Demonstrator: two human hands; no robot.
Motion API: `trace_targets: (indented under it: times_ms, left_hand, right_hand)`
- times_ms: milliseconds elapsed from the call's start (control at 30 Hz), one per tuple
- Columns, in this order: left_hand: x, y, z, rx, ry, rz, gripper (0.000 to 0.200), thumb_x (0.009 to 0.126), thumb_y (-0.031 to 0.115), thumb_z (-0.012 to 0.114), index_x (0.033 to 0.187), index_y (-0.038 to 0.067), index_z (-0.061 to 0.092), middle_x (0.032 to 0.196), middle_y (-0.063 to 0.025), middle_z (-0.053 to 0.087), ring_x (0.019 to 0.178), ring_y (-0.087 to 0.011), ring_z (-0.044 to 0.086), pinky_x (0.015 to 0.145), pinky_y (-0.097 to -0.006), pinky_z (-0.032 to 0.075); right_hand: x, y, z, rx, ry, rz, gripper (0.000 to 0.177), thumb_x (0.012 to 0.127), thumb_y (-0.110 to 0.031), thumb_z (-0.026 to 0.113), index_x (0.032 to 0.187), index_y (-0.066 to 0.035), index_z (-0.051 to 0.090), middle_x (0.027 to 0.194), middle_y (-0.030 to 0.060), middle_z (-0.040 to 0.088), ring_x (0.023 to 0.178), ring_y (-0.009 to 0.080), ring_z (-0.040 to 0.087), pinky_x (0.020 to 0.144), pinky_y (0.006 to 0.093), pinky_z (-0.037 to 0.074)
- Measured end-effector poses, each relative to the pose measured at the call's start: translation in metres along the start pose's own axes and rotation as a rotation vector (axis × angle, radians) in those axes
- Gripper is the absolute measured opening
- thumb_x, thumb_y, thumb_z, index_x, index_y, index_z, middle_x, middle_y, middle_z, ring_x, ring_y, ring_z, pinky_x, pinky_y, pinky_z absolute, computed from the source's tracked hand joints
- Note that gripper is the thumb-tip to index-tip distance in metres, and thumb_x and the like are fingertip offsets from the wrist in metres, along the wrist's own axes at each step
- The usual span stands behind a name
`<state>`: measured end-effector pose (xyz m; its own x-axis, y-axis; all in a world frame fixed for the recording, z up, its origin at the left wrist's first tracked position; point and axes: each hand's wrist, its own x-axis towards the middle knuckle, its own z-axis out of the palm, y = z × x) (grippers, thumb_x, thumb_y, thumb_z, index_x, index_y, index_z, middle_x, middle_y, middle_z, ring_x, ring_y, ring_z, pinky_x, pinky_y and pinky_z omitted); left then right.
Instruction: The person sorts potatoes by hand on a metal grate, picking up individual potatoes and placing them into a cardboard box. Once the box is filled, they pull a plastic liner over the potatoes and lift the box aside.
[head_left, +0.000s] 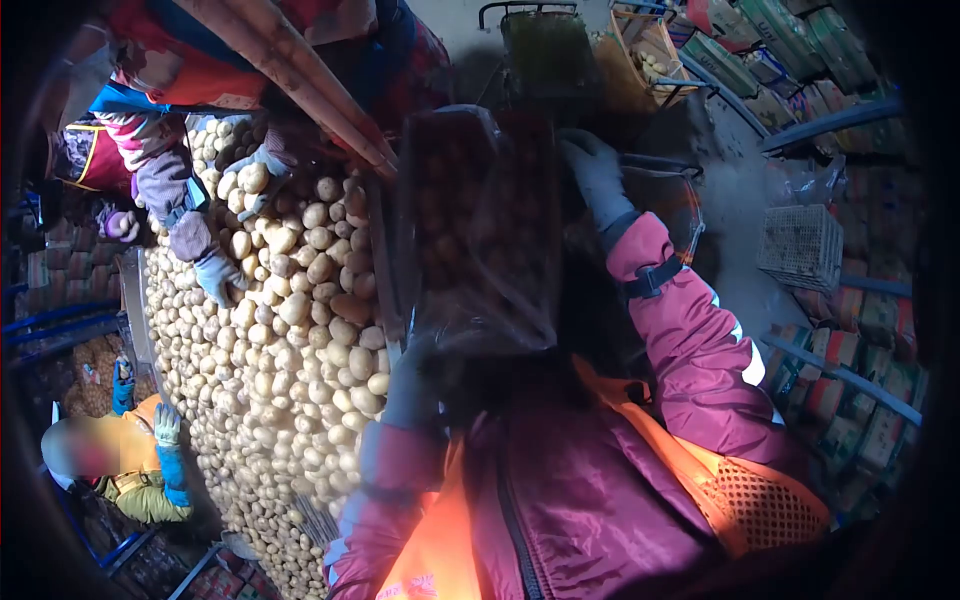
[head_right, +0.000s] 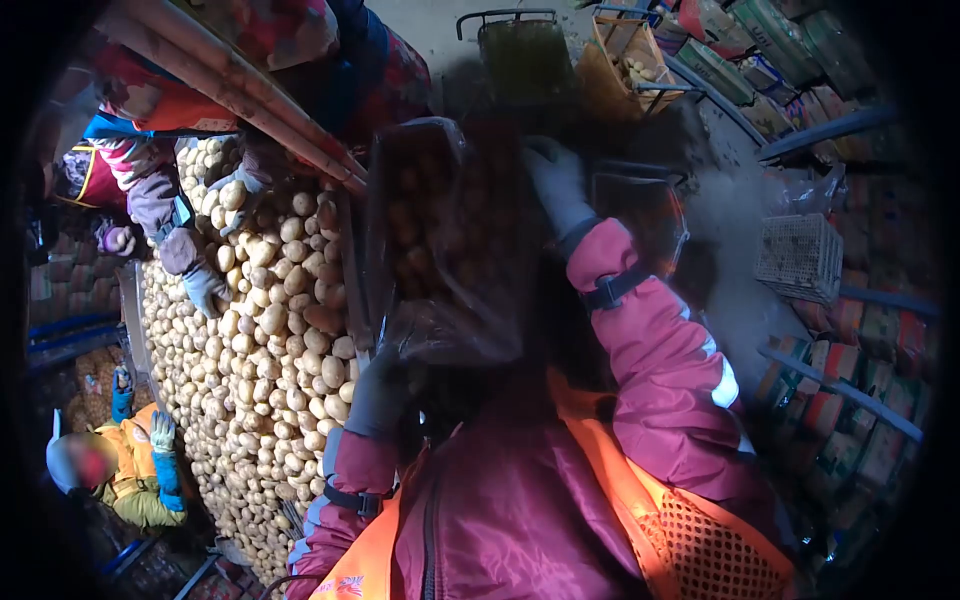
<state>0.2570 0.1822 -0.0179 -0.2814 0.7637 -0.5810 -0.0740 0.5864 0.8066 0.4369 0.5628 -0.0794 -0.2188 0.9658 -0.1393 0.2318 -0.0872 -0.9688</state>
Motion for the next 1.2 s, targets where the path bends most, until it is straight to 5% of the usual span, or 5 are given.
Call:
trace_targets:
  times_ms: [200, 700, 867, 933, 1200]
  left_hand:
    - [0.049, 0.045, -0.004, 0.138, 0.101, 0.257, 0.032, 0.096, 0.011, 0.068, 0.126, 0.002, 0.061, 0.108, -0.0075, 0.07, 0.101, -0.0184, 0.068, 0.088, -0.0318, 0.056]
    - [0.006, -0.048, 0.038, -0.669, 0.141, -0.676, 0.056, 0.097, 0.056, 0.062, 0.125, 0.007, 0.062, 0.1, -0.0071, 0.063, 0.092, -0.0262, 0.068, 0.079, -0.0417, 0.058]
    - [0.014, -0.104, 0.033, -0.606, 0.182, -0.593, 0.039, 0.095, 0.033, 0.064, 0.123, 0.007, 0.064, 0.105, -0.0091, 0.066, 0.093, -0.0256, 0.068, 0.076, -0.0415, 0.061]
    - [0.01, -0.174, 0.036, 0.06, 0.119, 0.085, 0.036, 0.094, 0.027, 0.063, 0.124, 0.006, 0.063, 0.108, -0.0112, 0.068, 0.096, -0.0241, 0.069, 0.078, -0.0425, 0.062]
    - [0.034, -0.146, 0.045, -0.353, 0.231, -0.114, 0.031, 0.093, 0.022, 0.066, 0.12, 0.006, 0.064, 0.106, -0.0112, 0.07, 0.089, -0.0226, 0.07, 0.072, -0.0386, 0.058]
  right_hand:
    - [0.038, -0.016, 0.008, -0.344, -0.043, -0.376, 0.03, 0.095, -0.021, 0.066, 0.119, -0.002, 0.07, 0.113, 0.009, 0.072, 0.107, 0.02, 0.066, 0.095, 0.0342, 0.051]
    - [0.102, -0.011, 0.041, -0.835, -0.649, -0.305, 0.038, 0.08, -0.039, 0.066, 0.097, -0.006, 0.075, 0.09, 0.0196, 0.071, 0.086, 0.0388, 0.069, 0.079, 0.0454, 0.053]
    - [0.072, -0.005, 0.008, -0.828, -0.587, -0.387, 0.036, 0.083, -0.04, 0.063, 0.092, -0.007, 0.074, 0.085, 0.0184, 0.07, 0.085, 0.0382, 0.067, 0.077, 0.0453, 0.051]
    - [0.071, -0.019, -0.001, -0.735, -0.619, -0.283, 0.036, 0.083, -0.041, 0.063, 0.09, -0.007, 0.074, 0.084, 0.0182, 0.069, 0.085, 0.038, 0.067, 0.077, 0.0456, 0.051]
    - [0.108, -0.012, 0.042, -1.196, -0.562, -0.202, 0.048, 0.084, -0.047, 0.061, 0.09, -0.003, 0.076, 0.092, 0.0235, 0.073, 0.088, 0.0429, 0.071, 0.081, 0.0514, 0.055]
